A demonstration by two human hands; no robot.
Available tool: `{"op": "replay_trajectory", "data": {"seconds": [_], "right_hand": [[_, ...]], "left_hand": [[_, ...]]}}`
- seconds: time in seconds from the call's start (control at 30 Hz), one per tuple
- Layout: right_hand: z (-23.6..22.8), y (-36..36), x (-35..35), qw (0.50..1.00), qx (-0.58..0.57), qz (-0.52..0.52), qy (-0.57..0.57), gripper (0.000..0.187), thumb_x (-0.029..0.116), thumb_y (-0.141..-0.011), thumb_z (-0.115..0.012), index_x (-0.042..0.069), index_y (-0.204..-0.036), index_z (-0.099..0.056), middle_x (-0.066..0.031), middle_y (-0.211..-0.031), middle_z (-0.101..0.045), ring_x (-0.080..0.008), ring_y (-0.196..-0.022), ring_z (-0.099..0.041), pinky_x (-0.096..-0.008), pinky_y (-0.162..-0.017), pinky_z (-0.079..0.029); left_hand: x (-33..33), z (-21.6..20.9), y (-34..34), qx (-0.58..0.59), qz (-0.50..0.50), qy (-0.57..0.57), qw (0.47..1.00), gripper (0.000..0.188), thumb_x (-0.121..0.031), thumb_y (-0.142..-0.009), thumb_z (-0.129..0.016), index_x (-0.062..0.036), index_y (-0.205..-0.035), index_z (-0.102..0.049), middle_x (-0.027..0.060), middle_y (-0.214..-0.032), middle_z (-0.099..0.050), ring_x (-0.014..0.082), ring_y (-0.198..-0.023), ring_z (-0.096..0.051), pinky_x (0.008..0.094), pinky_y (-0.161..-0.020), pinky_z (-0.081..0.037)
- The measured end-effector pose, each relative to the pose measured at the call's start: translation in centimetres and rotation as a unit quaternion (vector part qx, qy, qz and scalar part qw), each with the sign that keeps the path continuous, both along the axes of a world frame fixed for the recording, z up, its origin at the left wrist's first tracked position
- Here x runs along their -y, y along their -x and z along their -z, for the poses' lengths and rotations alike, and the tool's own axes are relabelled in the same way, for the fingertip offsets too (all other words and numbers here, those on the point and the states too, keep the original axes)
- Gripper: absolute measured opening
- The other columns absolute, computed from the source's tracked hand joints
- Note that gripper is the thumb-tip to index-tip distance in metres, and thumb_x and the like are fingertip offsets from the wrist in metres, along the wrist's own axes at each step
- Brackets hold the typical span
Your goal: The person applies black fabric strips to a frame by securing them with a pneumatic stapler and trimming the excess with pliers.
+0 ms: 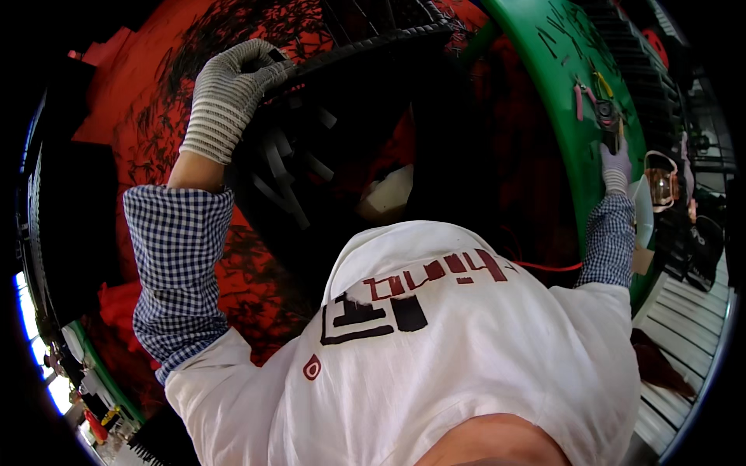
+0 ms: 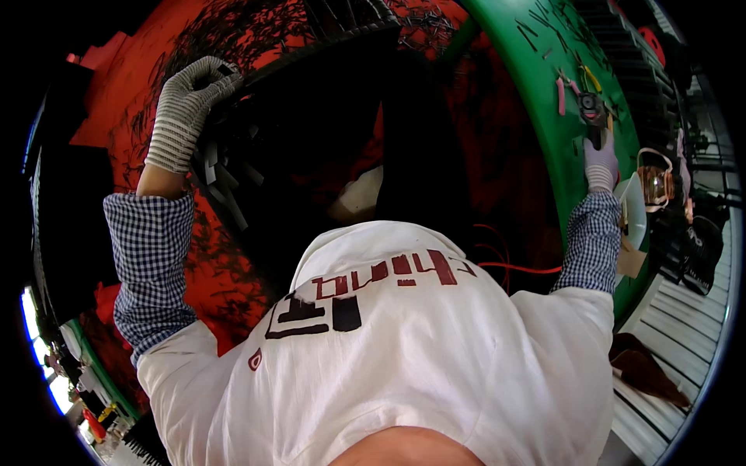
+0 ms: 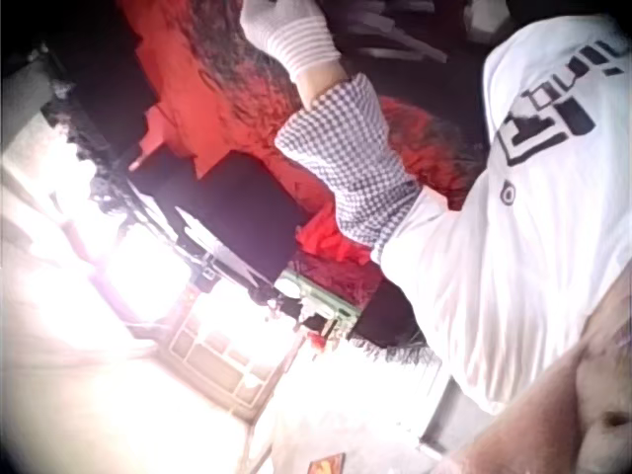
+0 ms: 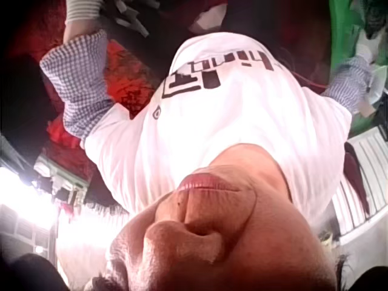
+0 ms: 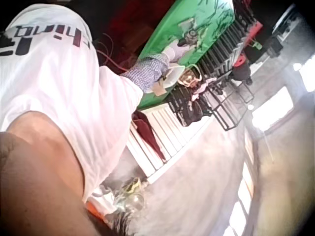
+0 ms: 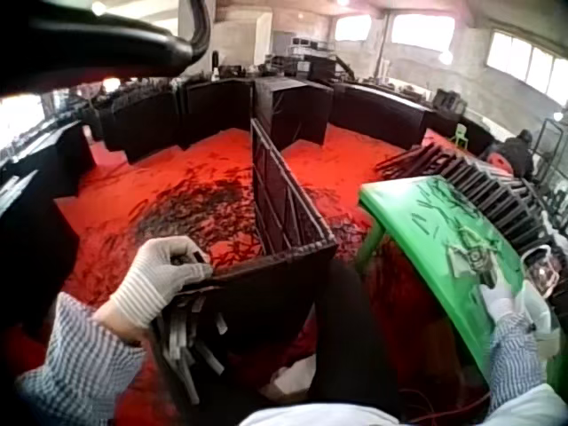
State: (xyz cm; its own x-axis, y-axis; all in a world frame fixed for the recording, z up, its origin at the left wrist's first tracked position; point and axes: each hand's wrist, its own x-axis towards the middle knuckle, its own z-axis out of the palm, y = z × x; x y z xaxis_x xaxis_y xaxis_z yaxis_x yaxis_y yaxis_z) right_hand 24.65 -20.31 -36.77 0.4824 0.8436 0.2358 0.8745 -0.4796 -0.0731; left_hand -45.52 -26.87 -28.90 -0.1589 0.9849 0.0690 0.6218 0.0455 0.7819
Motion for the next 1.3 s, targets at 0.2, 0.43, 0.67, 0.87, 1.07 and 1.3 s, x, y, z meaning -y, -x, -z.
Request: {"op": "replay_trajectory", "data": {"seconds": [0.2, 0.43, 0.67, 0.87, 1.07, 1.3], "right_hand": [[-7.6, 7.7, 2.7, 0.87, -0.314, -0.213, -0.315, 0.059, 0.029, -0.091, -0.071, -0.002, -0.137, -0.052, -0.013, -0.12, -0.065, -0.0194, -0.094, -0.065, -0.0315, -0.091, -0.052], [-12.0, 26.3, 4.4, 0.794, -0.481, -0.363, -0.08, 0.018, 0.022, -0.092, -0.07, 0.004, -0.091, -0.067, -0.0022, -0.07, -0.062, -0.013, -0.061, -0.06, -0.0266, -0.058, -0.049], [-8.4, 37.0, 6.8, 0.717, -0.198, -0.657, -0.123, 0.038, 0.012, -0.09, -0.072, 0.002, -0.125, -0.06, -0.012, -0.122, -0.066, -0.0217, -0.109, -0.066, -0.0357, -0.088, -0.057], [-6.0, 39.4, 7.8, 0.672, -0.214, -0.704, -0.08, 0.078, 0.023, -0.071, -0.083, 0.006, -0.14, -0.05, -0.0144, -0.097, -0.072, -0.0318, -0.087, -0.072, -0.0408, -0.077, -0.059], [-4.8, 39.7, 9.2, 0.678, -0.072, -0.729, -0.053, 0.083, 0.02, -0.065, -0.082, 0.005, -0.14, -0.051, -0.0067, -0.086, -0.067, -0.0236, -0.076, -0.068, -0.0369, -0.068, -0.055], [-4.5, 40.4, 9.5, 0.682, -0.025, -0.728, -0.059, 0.067, 0.021, -0.076, -0.073, 0.004, -0.137, -0.054, -0.0045, -0.084, -0.067, -0.0199, -0.072, -0.066, -0.0342, -0.065, -0.053]], "left_hand": [[-1.1, 1.0, 0.2, 0.022, -0.001, 0.026, 0.999, 0.003, -0.01, -0.088, -0.073, -0.0081, -0.091, -0.073, -0.0042, -0.073, -0.063, 0.0073, -0.073, -0.058, 0.0244, -0.074, -0.05], [-1.1, 0.9, -0.4, 0.034, -0.021, 0.056, 0.998, 0.009, -0.015, -0.089, -0.075, -0.0067, -0.093, -0.074, -0.002, -0.08, -0.066, 0.0085, -0.076, -0.06, 0.0271, -0.078, -0.052], [-1.0, 1.2, 0.2, -0.023, 0.032, -0.002, 0.999, 0.027, -0.029, -0.089, -0.075, -0.0106, -0.108, -0.076, 0.0062, -0.093, -0.075, 0.0144, -0.083, -0.069, 0.0313, -0.082, -0.056], [-0.8, 0.7, -0.3, -0.002, 0.04, -0.025, 0.999, 0.017, -0.016, -0.088, -0.075, -0.0057, -0.101, -0.074, 0.0017, -0.088, -0.072, 0.0118, -0.081, -0.064, 0.0293, -0.082, -0.053], [-1.1, 1.1, -0.3, -0.016, 0.013, -0.002, 1.0, 0.013, -0.015, -0.089, -0.074, -0.0052, -0.097, -0.074, -0.0003, -0.083, -0.069, 0.0091, -0.079, -0.061, 0.0283, -0.08, -0.051], [-1.2, 1.4, -0.1, 0.023, 0.026, 0.016, 0.999, 0.012, -0.017, -0.091, -0.073, -0.0056, -0.095, -0.075, -0.0008, -0.079, -0.069, 0.0086, -0.076, -0.062, 0.0269, -0.077, -0.052]]}}
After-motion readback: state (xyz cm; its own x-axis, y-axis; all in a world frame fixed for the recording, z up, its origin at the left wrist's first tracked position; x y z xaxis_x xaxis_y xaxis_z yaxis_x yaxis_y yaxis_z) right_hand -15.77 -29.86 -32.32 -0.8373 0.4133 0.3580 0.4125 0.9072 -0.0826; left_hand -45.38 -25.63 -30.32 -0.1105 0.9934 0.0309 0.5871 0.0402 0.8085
